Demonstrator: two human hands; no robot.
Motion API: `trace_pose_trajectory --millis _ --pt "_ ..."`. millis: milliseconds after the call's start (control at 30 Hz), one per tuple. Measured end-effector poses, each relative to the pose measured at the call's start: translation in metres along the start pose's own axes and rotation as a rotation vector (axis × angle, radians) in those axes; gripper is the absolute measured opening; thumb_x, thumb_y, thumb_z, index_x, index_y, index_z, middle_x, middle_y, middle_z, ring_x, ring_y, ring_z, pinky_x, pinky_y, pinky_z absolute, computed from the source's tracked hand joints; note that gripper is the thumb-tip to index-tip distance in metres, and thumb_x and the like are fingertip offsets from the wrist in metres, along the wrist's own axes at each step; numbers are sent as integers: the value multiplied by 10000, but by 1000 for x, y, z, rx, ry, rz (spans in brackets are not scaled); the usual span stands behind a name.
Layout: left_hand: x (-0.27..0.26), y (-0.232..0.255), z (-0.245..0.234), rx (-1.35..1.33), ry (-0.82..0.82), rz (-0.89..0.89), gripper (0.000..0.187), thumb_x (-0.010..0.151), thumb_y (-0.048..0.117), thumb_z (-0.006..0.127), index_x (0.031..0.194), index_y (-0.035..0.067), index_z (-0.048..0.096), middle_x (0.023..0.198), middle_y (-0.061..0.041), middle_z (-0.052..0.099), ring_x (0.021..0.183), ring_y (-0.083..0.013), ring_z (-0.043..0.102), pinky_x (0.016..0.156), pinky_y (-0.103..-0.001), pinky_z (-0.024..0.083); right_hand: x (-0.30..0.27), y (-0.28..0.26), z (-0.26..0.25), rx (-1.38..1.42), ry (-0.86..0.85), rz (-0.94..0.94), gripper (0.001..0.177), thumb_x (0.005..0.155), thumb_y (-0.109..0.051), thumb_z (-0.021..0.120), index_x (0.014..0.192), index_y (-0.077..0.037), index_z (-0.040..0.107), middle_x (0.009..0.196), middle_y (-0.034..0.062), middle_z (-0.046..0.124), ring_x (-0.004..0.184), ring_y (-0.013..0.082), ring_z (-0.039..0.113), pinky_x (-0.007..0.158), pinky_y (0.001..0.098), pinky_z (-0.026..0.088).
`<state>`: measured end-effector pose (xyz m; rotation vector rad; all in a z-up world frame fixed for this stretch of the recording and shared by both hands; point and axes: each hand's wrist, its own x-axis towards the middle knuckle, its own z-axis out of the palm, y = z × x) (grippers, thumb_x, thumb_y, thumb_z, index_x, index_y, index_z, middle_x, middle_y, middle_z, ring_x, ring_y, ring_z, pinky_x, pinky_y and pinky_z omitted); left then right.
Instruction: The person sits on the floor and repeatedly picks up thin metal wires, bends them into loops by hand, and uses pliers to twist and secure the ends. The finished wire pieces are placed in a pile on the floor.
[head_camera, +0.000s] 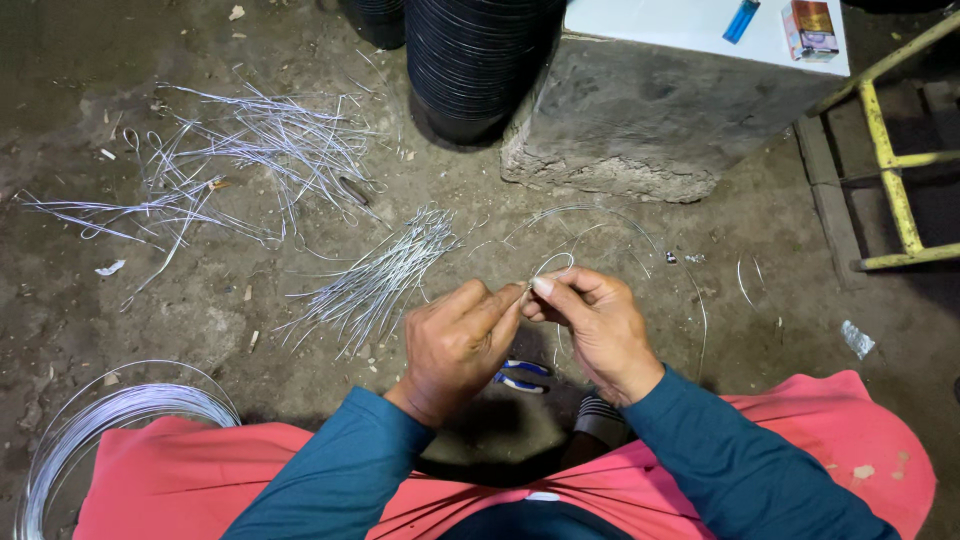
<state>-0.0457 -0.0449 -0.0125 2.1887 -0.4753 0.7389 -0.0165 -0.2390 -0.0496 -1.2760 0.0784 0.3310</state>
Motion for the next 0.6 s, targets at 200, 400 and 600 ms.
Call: trace_pose_trajectory --millis 200,400,600 --pt "1 0 -6 -49 -1 -45 184 874 99 780 1057 110 774 744 -36 588 601 -209 630 538 -351 491 -3 -8 -7 132 -107 -26 219 1040 -102 573 1155 48 683 1036 139 733 889 215 717 826 350 576" --pt "3 5 -7 -99 2 -95 147 881 102 778 1028 103 782 723 -45 586 579 -209 617 519 -350 473 -3 -9 -12 184 -174 -51 226 1048 -88 554 1188 50 665 1084 160 720 956 236 715 866 372 569" --pt "2 4 -7 -281 -34 -286 112 880 116 782 984 76 796 676 -40 574 525 -144 543 490 -306 429 2 -13 -23 187 -245 -48 269 1090 -123 518 1190 86 656 1106 186 719 977 258 713 903 402 566"
